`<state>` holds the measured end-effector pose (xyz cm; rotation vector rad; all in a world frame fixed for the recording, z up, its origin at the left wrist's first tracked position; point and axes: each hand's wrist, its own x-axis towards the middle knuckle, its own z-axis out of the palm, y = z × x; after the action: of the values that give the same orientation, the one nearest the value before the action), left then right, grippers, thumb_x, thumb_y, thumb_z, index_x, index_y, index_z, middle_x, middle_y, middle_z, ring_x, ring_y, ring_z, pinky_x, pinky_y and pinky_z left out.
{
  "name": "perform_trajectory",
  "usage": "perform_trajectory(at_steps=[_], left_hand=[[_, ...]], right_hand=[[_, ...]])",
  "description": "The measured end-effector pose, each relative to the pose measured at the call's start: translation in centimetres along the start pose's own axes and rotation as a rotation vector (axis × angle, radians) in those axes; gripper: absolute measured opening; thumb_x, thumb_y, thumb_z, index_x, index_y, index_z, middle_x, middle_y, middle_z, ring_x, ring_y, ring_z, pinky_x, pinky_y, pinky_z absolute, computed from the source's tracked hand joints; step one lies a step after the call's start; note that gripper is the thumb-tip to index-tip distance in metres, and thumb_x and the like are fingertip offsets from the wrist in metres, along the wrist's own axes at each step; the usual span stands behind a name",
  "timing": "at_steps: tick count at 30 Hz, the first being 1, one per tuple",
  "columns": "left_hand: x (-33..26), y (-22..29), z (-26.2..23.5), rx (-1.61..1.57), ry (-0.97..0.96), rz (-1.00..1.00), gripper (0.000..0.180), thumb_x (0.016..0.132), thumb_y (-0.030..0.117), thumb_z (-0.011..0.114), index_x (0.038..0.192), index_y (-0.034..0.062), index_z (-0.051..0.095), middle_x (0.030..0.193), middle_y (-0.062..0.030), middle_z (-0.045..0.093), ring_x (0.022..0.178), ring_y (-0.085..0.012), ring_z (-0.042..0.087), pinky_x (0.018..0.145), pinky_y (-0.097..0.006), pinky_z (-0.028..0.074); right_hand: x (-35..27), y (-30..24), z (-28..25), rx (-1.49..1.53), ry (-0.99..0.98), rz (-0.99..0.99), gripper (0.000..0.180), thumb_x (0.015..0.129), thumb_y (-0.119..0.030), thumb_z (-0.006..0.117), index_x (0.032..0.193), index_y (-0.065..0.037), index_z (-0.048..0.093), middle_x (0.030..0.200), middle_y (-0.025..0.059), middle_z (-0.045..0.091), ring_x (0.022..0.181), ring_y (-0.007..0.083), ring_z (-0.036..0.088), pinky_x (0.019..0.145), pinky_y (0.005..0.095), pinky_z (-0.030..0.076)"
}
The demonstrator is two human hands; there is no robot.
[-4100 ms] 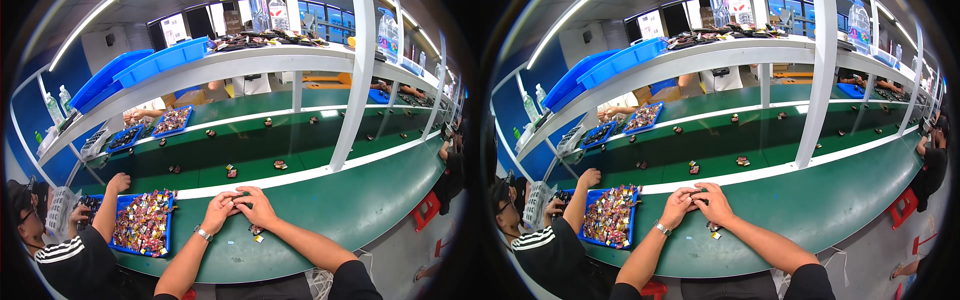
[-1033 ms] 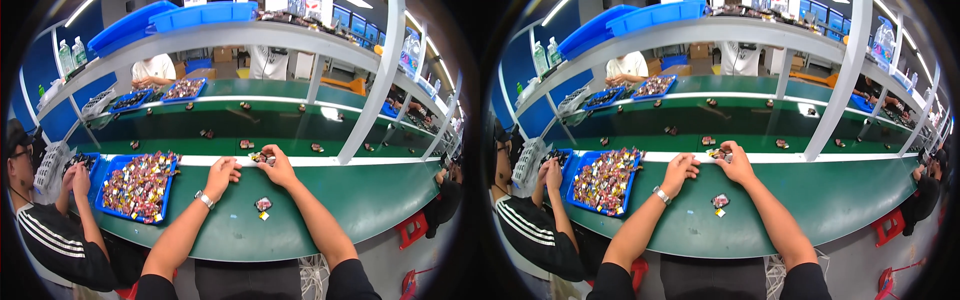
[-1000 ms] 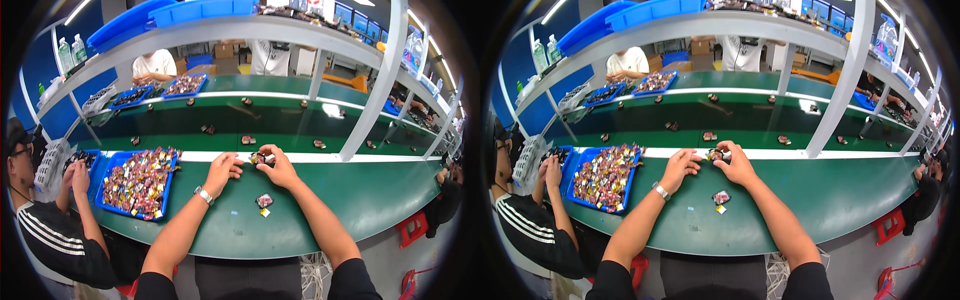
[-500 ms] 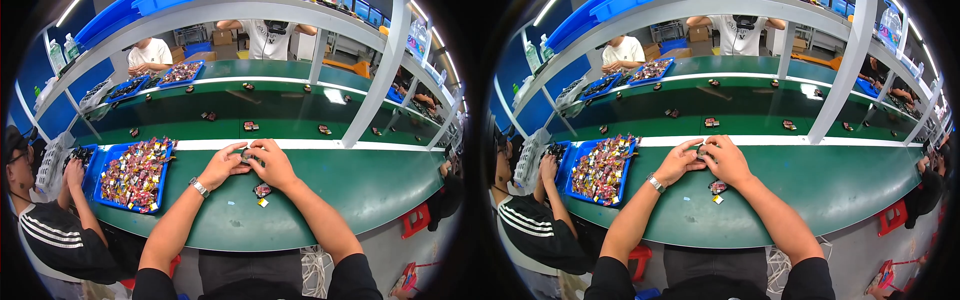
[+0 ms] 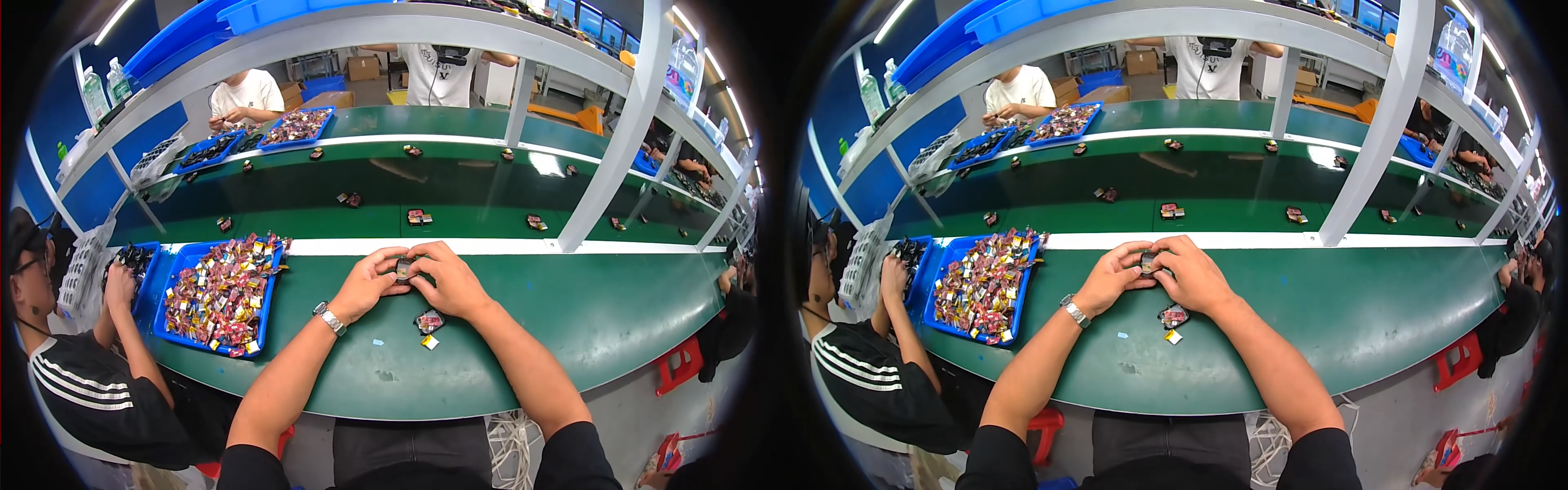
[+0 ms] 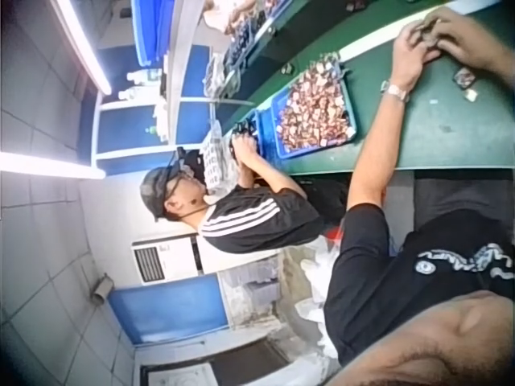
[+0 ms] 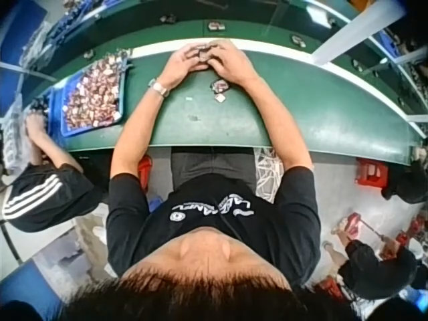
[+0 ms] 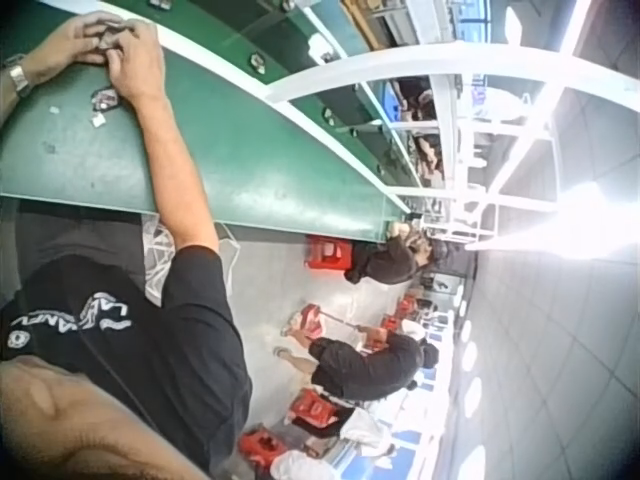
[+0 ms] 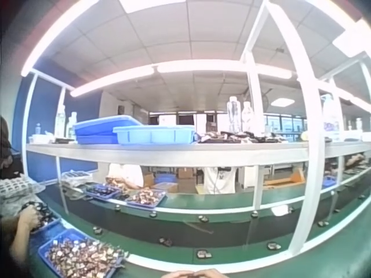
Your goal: Assembling small electronic or toy components on a workshop assembly line.
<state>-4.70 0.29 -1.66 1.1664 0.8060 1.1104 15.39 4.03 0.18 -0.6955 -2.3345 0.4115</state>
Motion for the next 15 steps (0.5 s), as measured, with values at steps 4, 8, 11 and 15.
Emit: perform_trajectory(at_steps=[4, 8, 11, 15], left_hand=[[-0.1, 0.0, -0.2, -0.054, -0.017, 0.023, 0.045, 0.092, -0.005, 0.050, 0.135, 0.0029, 0.042, 0.130, -0.0128, 0.053, 0.114, -0.0194, 0.059, 0.098, -0.035, 0.053], [-0.2, -0.1, -0.5, 0.007, -0.074, 0.038, 0.044, 0.090, -0.006, 0.050, 0.133, 0.0032, 0.042, 0.129, -0.0119, 0.054, 0.116, -0.0190, 0.056, 0.100, -0.036, 0.052], [-0.2, -0.2, -0.6, -0.002, -0.069, 0.005, 0.043, 0.091, -0.005, 0.050, 0.133, 0.0034, 0.042, 0.129, -0.0116, 0.054, 0.116, -0.0182, 0.056, 0.100, -0.037, 0.051], [-0.2, 0.2, -0.3, 0.017, -0.047, -0.015, 0.038, 0.095, -0.002, 0.049, 0.132, 0.0025, 0.044, 0.128, -0.0107, 0.054, 0.116, -0.0167, 0.056, 0.097, -0.033, 0.053]], right_hand=[[0.0, -0.4, 1.0, 0.012, 0.125, 0.031, 0.010, 0.078, -0.006, 0.067, 0.088, -0.006, 0.070, 0.115, 0.0057, 0.060, 0.112, 0.0263, 0.054, 0.092, 0.0365, 0.048], [0.1, 0.0, 1.7, 0.054, 0.219, 0.051, 0.010, 0.077, -0.006, 0.066, 0.086, -0.005, 0.071, 0.116, 0.0069, 0.062, 0.113, 0.0282, 0.054, 0.095, 0.0379, 0.047], [0.0, 0.0, 1.9, 0.094, 0.207, 0.072, 0.008, 0.077, -0.007, 0.066, 0.083, -0.005, 0.070, 0.118, 0.0072, 0.062, 0.114, 0.0295, 0.053, 0.097, 0.0391, 0.045], [0.1, -0.1, 1.4, 0.176, 0.132, 0.122, 0.007, 0.077, -0.009, 0.065, 0.082, -0.005, 0.069, 0.123, 0.0071, 0.059, 0.121, 0.0294, 0.049, 0.102, 0.0396, 0.042]])
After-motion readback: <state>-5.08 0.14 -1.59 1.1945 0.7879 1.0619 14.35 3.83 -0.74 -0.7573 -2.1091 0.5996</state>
